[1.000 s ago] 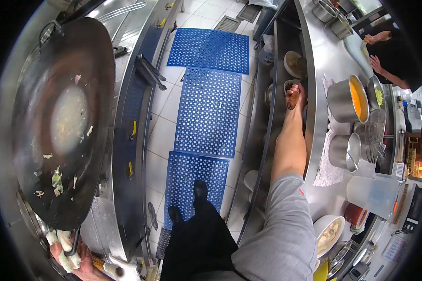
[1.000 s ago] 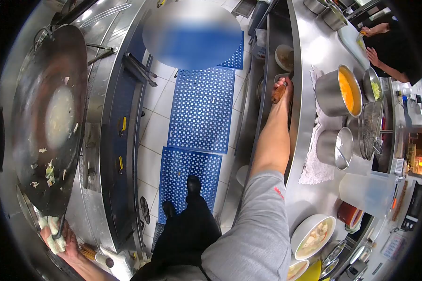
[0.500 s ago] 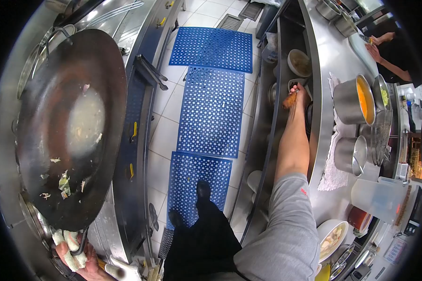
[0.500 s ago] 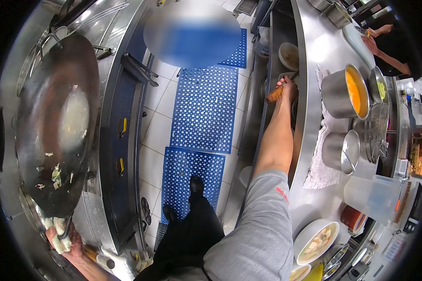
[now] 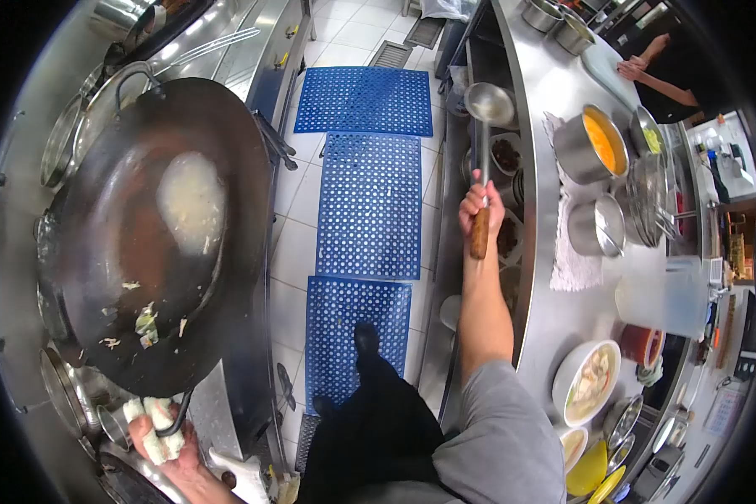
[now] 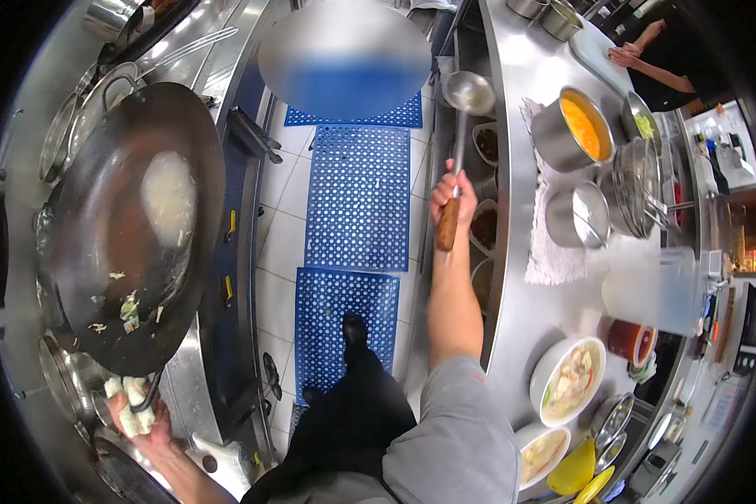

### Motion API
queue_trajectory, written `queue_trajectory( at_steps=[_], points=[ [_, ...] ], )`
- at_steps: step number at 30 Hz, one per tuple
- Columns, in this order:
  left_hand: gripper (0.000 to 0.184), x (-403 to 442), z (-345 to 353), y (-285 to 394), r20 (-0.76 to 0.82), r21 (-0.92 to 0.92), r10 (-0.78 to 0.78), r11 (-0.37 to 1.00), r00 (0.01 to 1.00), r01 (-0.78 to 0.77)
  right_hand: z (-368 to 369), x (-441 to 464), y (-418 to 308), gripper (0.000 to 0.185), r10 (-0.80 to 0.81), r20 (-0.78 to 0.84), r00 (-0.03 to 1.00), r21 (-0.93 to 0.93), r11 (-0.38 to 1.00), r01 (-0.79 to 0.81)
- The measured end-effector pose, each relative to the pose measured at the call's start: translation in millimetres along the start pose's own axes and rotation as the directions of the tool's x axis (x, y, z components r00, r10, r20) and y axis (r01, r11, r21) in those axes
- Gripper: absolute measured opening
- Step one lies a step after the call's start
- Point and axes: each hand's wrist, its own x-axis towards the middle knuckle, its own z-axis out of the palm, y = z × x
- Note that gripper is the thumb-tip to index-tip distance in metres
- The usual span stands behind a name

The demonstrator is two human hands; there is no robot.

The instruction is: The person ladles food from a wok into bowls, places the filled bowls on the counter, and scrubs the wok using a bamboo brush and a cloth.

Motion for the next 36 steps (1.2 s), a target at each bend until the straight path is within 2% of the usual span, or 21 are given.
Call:
queue_trajectory(
  at_steps=[3, 4, 5, 6, 7, 8, 11, 14, 17, 19, 21, 22, 23, 24, 25, 26, 27, 29, 31, 34, 36],
  points=[
    [0.024, -4.0, -19.2, 11.7, -0.134, -0.008, 0.008, 1.000, 0.991, -0.009, 60.5, -74.4, 49.1, 0.040, 0.059, -0.086, 0.995, 0.138, 0.989, -0.047],
    [0.022, -6.3, -28.4, 15.3, -0.073, -0.037, 0.081, 0.996, 0.994, -0.083, 82.8, -102.3, 61.7, 0.042, 0.019, -0.141, 0.990, -0.162, 0.986, -0.042],
    [0.020, -3.8, -56.2, 27.6, 0.069, -0.004, -0.058, 0.998, 0.996, 0.058, 108.4, -140.7, 74.9, 0.043, 0.011, -0.225, 0.974, -0.177, 0.983, -0.052],
    [0.019, -10.9, -20.5, 16.5, -0.209, 0.035, 0.037, 0.999, 0.977, -0.030, 97.8, -175.7, 91.0, 0.034, -0.096, -0.097, 0.991, -0.432, 0.901, 0.045],
    [0.018, -32.6, 8.5, 7.6, -0.471, 0.103, 0.171, 0.985, 0.866, -0.139, 136.0, -203.6, 98.4, 0.030, 0.143, -0.180, 0.973, 0.022, 0.990, -0.142],
    [0.018, -27.0, -32.4, 17.6, -0.209, 0.083, 0.095, 0.993, 0.973, -0.079, 155.1, -239.8, 109.6, 0.029, 0.148, -0.139, 0.979, 0.068, 0.988, -0.139],
    [0.014, -33.1, -85.7, 33.5, 0.004, 0.040, 0.032, 0.999, 0.999, -0.032, 212.7, -329.4, 122.7, 0.028, 0.154, -0.055, 0.986, 0.005, 0.988, -0.154],
    [0.011, -49.9, -125.1, 44.1, 0.234, 0.090, -0.018, 0.996, 0.972, -0.003, 268.3, -426.3, 131.8, 0.039, 0.154, -0.010, 0.988, -0.113, 0.982, -0.154],
    [0.008, -89.4, -125.0, 49.4, 0.188, 0.127, -0.061, 0.991, 0.980, 0.037, 318.6, -501.5, 137.7, 0.039, 0.163, -0.015, 0.986, -0.231, 0.959, -0.162],
    [0.009, -103.6, -149.4, 56.2, 0.370, 0.108, -0.133, 0.989, 0.920, 0.100, 345.5, -545.9, 142.3, 0.039, 0.203, -0.027, 0.979, -0.270, 0.941, -0.203],
    [0.009, -122.3, -155.8, 52.7, 0.341, 0.081, -0.099, 0.994, 0.935, 0.076, 363.4, -585.9, 150.7, 0.039, 0.255, -0.028, 0.967, -0.291, 0.923, -0.252],
    [0.008, -143.1, -151.4, 47.1, 0.300, 0.085, -0.115, 0.992, 0.947, 0.094, 370.8, -602.9, 154.8, 0.028, 0.294, -0.066, 0.954, -0.278, 0.912, -0.300],
    [0.007, -171.2, -135.0, 46.3, 0.228, 0.074, -0.102, 0.993, 0.968, 0.087, 371.7, -617.0, 158.0, 0.032, 0.299, -0.120, 0.947, -0.317, 0.892, -0.322],
    [0.006, -164.8, -154.2, 47.9, 0.379, 0.025, -0.189, 0.981, 0.906, 0.195, 385.5, -627.8, 166.7, 0.039, 0.295, -0.179, 0.939, -0.334, 0.879, -0.340],
    [0.005, -161.9, -172.0, 40.6, 0.471, -0.053, -0.187, 0.969, 0.862, 0.239, 373.5, -633.6, 167.6, 0.042, 0.360, -0.124, 0.925, -0.296, 0.876, -0.381],
    [0.001, -165.8, -185.0, 31.8, 0.409, -0.055, -0.113, 0.988, 0.905, 0.148, 368.1, -637.6, 176.3, 0.042, 0.359, -0.138, 0.923, -0.306, 0.871, -0.384],
    [0.007, -179.6, -183.7, 36.3, 0.337, 0.018, -0.176, 0.983, 0.925, 0.180, 369.9, -638.5, 182.4, 0.043, 0.386, -0.131, 0.913, -0.346, 0.845, -0.407],
    [0.012, -207.7, -184.3, 36.0, 0.327, 0.038, -0.227, 0.973, 0.917, 0.227, 373.5, -642.3, 188.3, 0.043, 0.394, -0.243, 0.886, -0.591, 0.664, -0.458],
    [0.016, -237.3, -186.5, 25.7, 0.401, -0.022, -0.158, 0.983, 0.902, 0.182, 379.1, -649.6, 182.9, 0.047, 0.311, -0.316, 0.896, -0.835, 0.358, -0.419],
    [0.014, -280.1, -185.3, 22.2, 0.268, -0.057, -0.146, 0.984, 0.952, 0.167, 381.5, -651.8, 177.2, 0.053, 0.283, -0.224, 0.933, -0.962, 0.086, -0.257],
    [0.016, -301.4, -190.4, 24.0, 0.164, -0.098, -0.075, 0.991, 0.984, 0.092, 377.8, -644.2, 174.6, 0.056, 0.347, -0.179, 0.921, -0.979, 0.024, -0.200]
  ],
)
